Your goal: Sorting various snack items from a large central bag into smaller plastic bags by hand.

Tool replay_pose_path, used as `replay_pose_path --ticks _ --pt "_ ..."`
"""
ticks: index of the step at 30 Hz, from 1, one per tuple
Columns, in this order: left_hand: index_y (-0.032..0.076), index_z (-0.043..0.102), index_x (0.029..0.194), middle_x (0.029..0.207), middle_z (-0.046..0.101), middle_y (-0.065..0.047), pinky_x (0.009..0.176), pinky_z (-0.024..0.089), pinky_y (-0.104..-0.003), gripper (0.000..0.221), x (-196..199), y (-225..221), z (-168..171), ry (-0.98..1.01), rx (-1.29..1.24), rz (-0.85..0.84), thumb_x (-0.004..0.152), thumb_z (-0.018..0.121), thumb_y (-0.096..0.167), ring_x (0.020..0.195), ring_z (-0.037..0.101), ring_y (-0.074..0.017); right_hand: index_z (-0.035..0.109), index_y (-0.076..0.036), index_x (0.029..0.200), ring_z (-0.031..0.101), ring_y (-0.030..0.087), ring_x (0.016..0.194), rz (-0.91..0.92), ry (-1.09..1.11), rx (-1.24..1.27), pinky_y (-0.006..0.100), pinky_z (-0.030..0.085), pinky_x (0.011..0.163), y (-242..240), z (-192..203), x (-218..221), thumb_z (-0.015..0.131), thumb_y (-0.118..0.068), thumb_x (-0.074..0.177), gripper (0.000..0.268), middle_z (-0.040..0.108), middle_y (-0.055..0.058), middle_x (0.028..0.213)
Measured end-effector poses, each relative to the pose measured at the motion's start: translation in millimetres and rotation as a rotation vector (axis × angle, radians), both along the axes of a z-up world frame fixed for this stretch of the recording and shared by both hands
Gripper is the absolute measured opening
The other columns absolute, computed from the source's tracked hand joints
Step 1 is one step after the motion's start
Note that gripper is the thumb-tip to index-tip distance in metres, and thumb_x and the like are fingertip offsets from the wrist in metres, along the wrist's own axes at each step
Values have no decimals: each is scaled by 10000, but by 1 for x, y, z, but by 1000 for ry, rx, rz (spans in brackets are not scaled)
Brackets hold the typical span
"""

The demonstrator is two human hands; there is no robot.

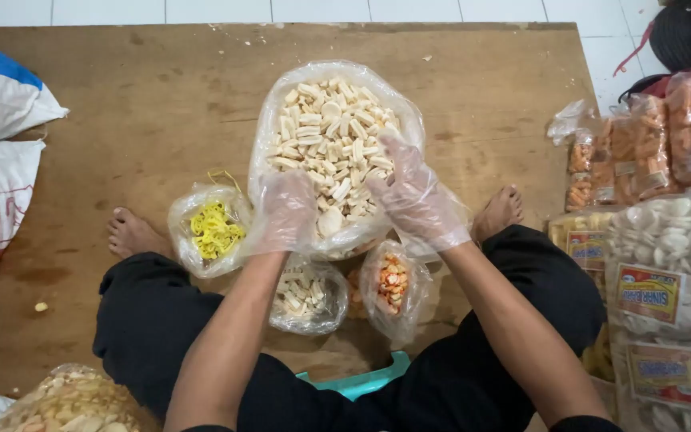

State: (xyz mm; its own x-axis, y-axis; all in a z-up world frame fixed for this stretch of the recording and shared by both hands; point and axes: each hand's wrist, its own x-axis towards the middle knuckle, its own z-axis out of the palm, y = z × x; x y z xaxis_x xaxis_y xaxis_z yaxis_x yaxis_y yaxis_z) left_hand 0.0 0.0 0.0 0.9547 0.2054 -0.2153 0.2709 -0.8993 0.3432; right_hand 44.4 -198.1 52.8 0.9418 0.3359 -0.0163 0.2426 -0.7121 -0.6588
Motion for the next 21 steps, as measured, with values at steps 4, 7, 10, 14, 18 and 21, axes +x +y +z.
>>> replay_pose_path --ticks 4,7,10,14,18,21 --pt "164 815 802 755 756 -98 712 563 -463 312 -6 11 9 38 7 40 794 725 462 886 752 -362 512 -257 1439 730 340 952 122 -88 -116 459 621 818 -1 2 -9 728 -358 888 600 624 130 1291" --pt "144 809 897 812 751 -147 795 578 -490 352 -16 16 53 39 -113 7 873 678 469 945 727 -387 522 -296 1421 742 303 871 195 -149 -176 431 621 722 1 -11 -16 751 -430 875 608 643 92 1188" --pt "98 791 966 887 758 -167 817 541 -485 333 -28 9 80 -91 -573 58 835 722 396 1009 712 -375 548 -268 1446 719 258 805 242 -73 -54 400 615 716 -3 -25 -15 739 -390 915 577 638 114 1179" --pt "178 808 975 779 744 -53 790 552 -391 312 -23 -1 71 -67 -707 58 766 783 408 861 716 -216 467 -166 1501 715 393 833 446 -240 -221 502 599 697 -11 -38 -8 666 -298 952 599 647 203 1045" --pt "216 818 970 838 780 -60 810 556 -392 314 -23 -6 84 -44 -710 28 774 769 456 916 749 -245 517 -114 1395 712 417 880 460 -305 -212 520 594 776 -16 -46 -7 634 -331 968 493 659 211 1013" --pt "190 815 976 867 780 -105 837 561 -433 328 -22 -9 85 -36 -656 4 788 774 455 949 740 -328 559 -117 1282 720 379 892 439 -262 -164 492 590 809 -21 -61 -10 632 -341 960 399 680 176 985"
